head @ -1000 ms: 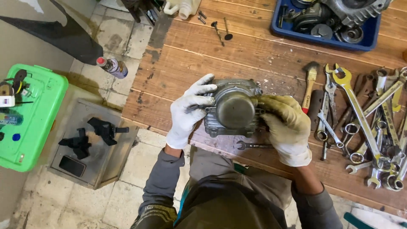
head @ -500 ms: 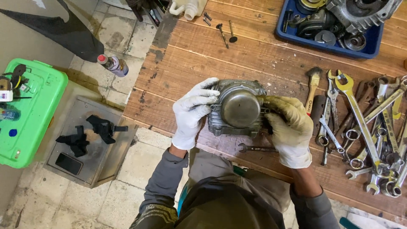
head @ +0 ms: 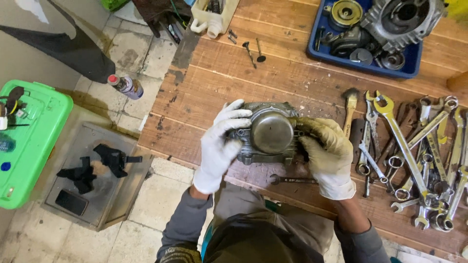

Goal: The person assembles a small engine on a wooden workbench. They place a circular metal cover onto the engine block, then insert and tighten several bolts using a wrench. The person rotates the engine to access different sides while securing the cover.

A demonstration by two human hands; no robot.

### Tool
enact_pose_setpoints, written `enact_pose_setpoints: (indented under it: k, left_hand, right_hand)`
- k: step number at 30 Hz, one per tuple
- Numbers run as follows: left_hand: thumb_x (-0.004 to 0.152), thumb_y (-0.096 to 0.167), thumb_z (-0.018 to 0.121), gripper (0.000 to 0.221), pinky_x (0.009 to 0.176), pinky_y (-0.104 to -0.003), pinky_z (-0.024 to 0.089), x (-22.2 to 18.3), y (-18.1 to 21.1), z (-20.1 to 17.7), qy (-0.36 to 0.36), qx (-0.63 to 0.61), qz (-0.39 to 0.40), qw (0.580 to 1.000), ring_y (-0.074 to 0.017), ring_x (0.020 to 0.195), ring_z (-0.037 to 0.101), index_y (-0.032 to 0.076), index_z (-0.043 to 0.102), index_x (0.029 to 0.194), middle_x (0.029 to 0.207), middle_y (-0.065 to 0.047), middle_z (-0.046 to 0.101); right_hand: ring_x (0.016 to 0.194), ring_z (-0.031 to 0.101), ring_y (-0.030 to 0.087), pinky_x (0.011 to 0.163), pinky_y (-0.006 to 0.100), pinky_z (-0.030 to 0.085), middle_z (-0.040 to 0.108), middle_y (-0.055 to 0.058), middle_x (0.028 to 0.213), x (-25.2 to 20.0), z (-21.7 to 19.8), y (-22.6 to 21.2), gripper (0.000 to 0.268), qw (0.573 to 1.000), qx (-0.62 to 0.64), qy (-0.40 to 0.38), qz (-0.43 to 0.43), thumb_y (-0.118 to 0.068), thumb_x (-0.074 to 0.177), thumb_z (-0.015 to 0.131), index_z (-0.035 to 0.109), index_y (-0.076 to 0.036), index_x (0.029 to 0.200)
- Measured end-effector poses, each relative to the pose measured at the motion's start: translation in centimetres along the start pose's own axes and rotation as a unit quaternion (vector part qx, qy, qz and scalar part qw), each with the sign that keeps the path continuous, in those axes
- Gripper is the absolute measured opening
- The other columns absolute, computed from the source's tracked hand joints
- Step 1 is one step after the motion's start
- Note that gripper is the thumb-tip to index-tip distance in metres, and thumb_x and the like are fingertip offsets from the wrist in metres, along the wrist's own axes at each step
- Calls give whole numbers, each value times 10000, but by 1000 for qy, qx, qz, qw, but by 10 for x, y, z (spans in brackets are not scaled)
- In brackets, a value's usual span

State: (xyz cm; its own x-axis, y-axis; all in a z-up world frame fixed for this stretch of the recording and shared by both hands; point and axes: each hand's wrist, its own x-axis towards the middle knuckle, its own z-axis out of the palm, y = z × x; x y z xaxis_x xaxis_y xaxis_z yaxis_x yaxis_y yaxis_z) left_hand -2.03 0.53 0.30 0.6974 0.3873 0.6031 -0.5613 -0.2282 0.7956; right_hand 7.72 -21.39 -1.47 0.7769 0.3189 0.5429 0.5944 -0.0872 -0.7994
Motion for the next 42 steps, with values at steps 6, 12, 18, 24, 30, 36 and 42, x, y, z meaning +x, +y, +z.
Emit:
enact_pose_setpoints:
  k: [6,12,18,24,30,36,42]
  left_hand:
    - [767,640,758,937,1169,-794,128,-7,16,27,-25,172,-30,984,-518,1472,348,142,425,1487,1523,-219,474]
    - [780,580,790,850,1278,-431,187,-9,-2,38,69,154,-89,982,-328,1469,440,97,515,1424,1478,-136,559]
    - [856,566,729,810,1272,-421,237,-6,-2,42,110,164,-57,979,-348,1417,501,50,508,1440,1475,-199,548]
    - [993,569,588,689,1302,-624,354,-4,-7,41,99,182,13,978,-396,1447,501,69,436,1443,1456,-134,556]
    - [958,586,577,661,1230,-593,399,-5,-13,40,116,209,26,971,-364,1354,597,78,503,1374,1381,-139,606]
    - [1032,563,438,631,1174,-588,471,1,-11,40,138,251,84,955,-382,1278,632,10,477,1333,1318,-190,611]
    - [1029,511,461,626,1127,-597,483,3,-11,40,141,257,102,951,-438,1216,665,-65,523,1265,1242,-208,645]
  right_hand:
    - [1018,706,375,948,469,539,696,211,1039,21,4,-11,253,1000,-21,-12,6,85,811,836,736,52,1041]
    - [1065,691,298,958,405,526,701,156,1058,35,-4,-14,237,993,-29,-40,112,28,831,831,763,-24,1052]
    - [1105,723,318,969,421,566,724,167,1125,82,-23,-42,181,978,-44,-143,147,-49,904,688,731,-31,1079]
    - [1134,690,198,1008,328,548,732,128,1231,162,5,-54,269,964,-121,-182,149,-26,989,579,706,-33,1227]
    - [762,650,197,651,331,533,709,140,1086,225,94,-9,281,905,-255,-324,104,-286,1043,597,756,-66,1113]
    - [711,715,232,700,410,634,771,89,864,254,182,40,209,853,-328,-389,118,-270,978,679,772,-93,1040]
    - [779,682,215,694,378,644,682,56,825,266,226,52,513,793,-399,-432,159,-412,898,806,676,-74,1262]
